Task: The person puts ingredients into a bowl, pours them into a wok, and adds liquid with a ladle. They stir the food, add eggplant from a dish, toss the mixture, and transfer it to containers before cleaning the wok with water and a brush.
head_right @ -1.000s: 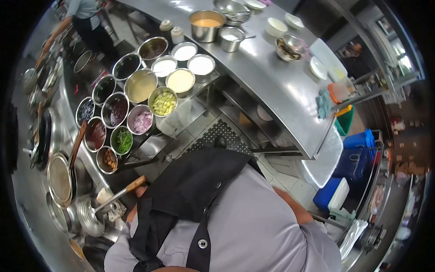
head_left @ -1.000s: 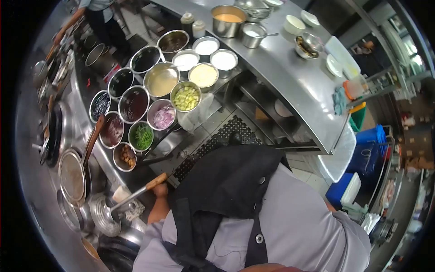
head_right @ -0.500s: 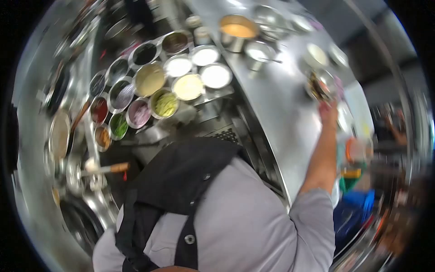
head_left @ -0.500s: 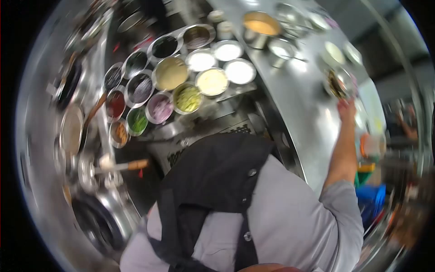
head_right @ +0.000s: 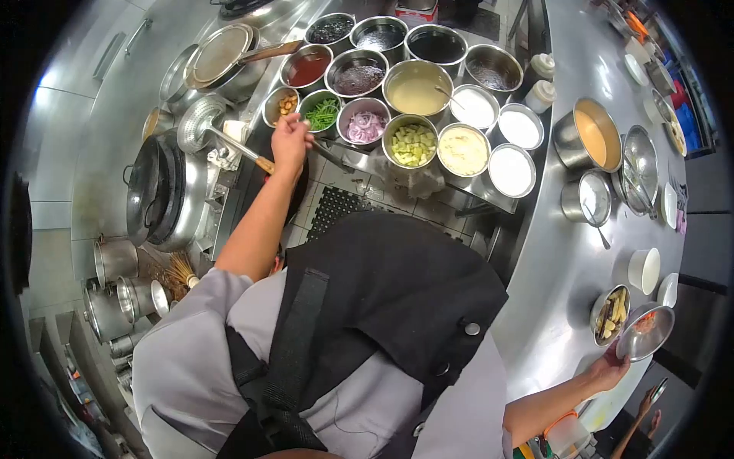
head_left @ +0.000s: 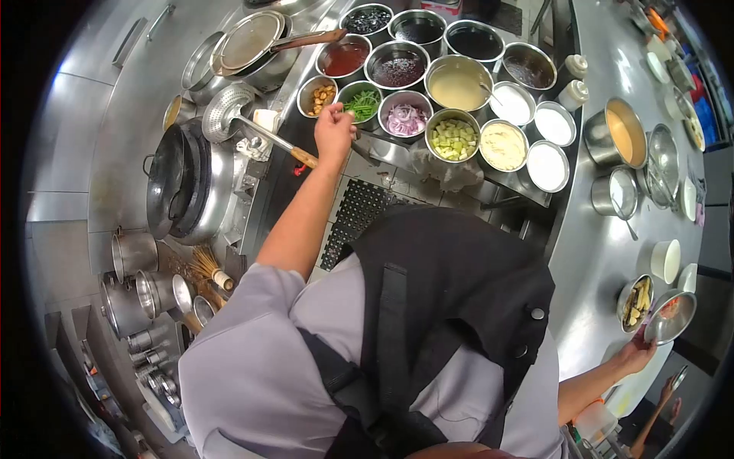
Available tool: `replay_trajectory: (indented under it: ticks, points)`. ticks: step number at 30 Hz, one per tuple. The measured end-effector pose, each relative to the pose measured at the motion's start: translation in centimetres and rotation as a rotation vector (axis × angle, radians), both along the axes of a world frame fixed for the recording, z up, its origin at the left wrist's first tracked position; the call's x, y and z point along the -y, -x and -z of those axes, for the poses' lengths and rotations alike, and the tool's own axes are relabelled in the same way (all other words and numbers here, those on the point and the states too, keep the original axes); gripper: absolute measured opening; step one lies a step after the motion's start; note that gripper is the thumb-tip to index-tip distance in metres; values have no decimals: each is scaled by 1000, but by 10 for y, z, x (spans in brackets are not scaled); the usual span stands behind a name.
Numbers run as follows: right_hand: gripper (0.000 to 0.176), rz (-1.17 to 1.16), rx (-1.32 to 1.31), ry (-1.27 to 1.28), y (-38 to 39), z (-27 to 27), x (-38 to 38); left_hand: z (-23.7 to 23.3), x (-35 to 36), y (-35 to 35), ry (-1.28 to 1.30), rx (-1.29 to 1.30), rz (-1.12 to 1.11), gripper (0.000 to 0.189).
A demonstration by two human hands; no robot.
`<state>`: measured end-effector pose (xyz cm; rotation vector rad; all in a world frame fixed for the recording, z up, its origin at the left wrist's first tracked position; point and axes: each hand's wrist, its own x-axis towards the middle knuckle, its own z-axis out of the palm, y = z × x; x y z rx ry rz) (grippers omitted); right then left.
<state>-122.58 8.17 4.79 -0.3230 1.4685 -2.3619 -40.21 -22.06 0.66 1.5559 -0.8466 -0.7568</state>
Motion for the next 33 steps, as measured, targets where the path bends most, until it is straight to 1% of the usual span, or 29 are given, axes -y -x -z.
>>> replay_trajectory:
  ticks: [2, 3, 4, 6, 8, 9, 10, 11, 12, 14, 15, 16, 17, 18, 20, 21, 22, 24, 25, 26, 28, 29, 30, 32, 33]
  points:
    - [39, -189, 47, -30, -14, -4, 6, -10, 18, -17, 48, -53, -35, 28]
    - [42, -212, 54, -75, -28, -3, 11, -15, 23, -24, 71, -65, -59, 27]
    - [34, -290, 42, -30, -47, 3, 16, -20, 25, -31, 70, -70, -60, 27]
    - [33, -296, 86, -68, -120, -6, 34, -24, 27, -51, 121, -157, -60, 25]
    - [55, -348, 167, -118, -137, 26, 31, -22, 27, -73, 142, -218, -80, 21]
    - [48, -403, 278, -126, -158, 33, 29, -20, 26, -83, 156, -69, -104, 20]
    - [36, -431, 262, -192, -165, 51, 22, -18, 26, -93, 171, 79, -129, 20]
    - [28, -494, 290, -193, -185, 57, 21, -15, 24, -105, 173, 71, -132, 20]
    - [30, -477, 312, -201, -208, 62, 23, -10, 21, -117, 54, 272, -35, 22]
    - [28, -476, 323, -239, -264, 50, 32, -1, 14, -135, -190, 671, 166, 31]
    - [26, -495, 320, -245, -283, 47, 35, 0, 12, -140, -328, 695, 296, 42]
    - [25, -515, 317, -252, -297, 46, 37, 2, 11, -144, -326, 687, 298, 42]
    - [19, -501, 316, -271, -306, 49, 40, 4, 10, -147, -331, 570, 493, 46]
    - [19, -502, 307, -273, -313, 50, 43, 6, 9, -150, -333, 447, 684, 50]
    - [12, -538, 282, -353, -329, 51, 50, 12, 5, -150, -242, 412, 847, 56]
    - [8, -578, 332, -343, -338, 49, 56, 15, 1, -146, -262, 337, 819, 56]
    - [8, -583, 324, -345, -347, 46, 61, 18, -4, -141, -221, 314, 774, 49]
    - [8, -588, 211, -359, -366, 40, 72, 37, -8, -133, -55, 385, 641, 38]
    - [8, -589, 208, -360, -377, 38, 77, 43, -10, -132, 110, 431, 549, 26]
    - [7, -624, 204, -336, -387, 35, 83, 41, -8, -137, 111, 428, 546, 26]
    - [6, -661, 195, -317, -413, 24, 96, 36, -7, -148, 123, 264, 277, 20]
    - [6, -669, 190, -307, -431, 14, 104, 34, -3, -161, 194, 328, 181, 20]
    - [6, -680, 186, -298, -444, 9, 112, 19, -3, -169, 93, 228, 116, 20]
    - [6, -719, 137, -290, -453, 19, 123, 3, 5, -192, 60, 263, 57, 23]
    - [6, -745, 92, -278, -464, 16, 129, -4, 8, -202, 19, 248, 73, 24]
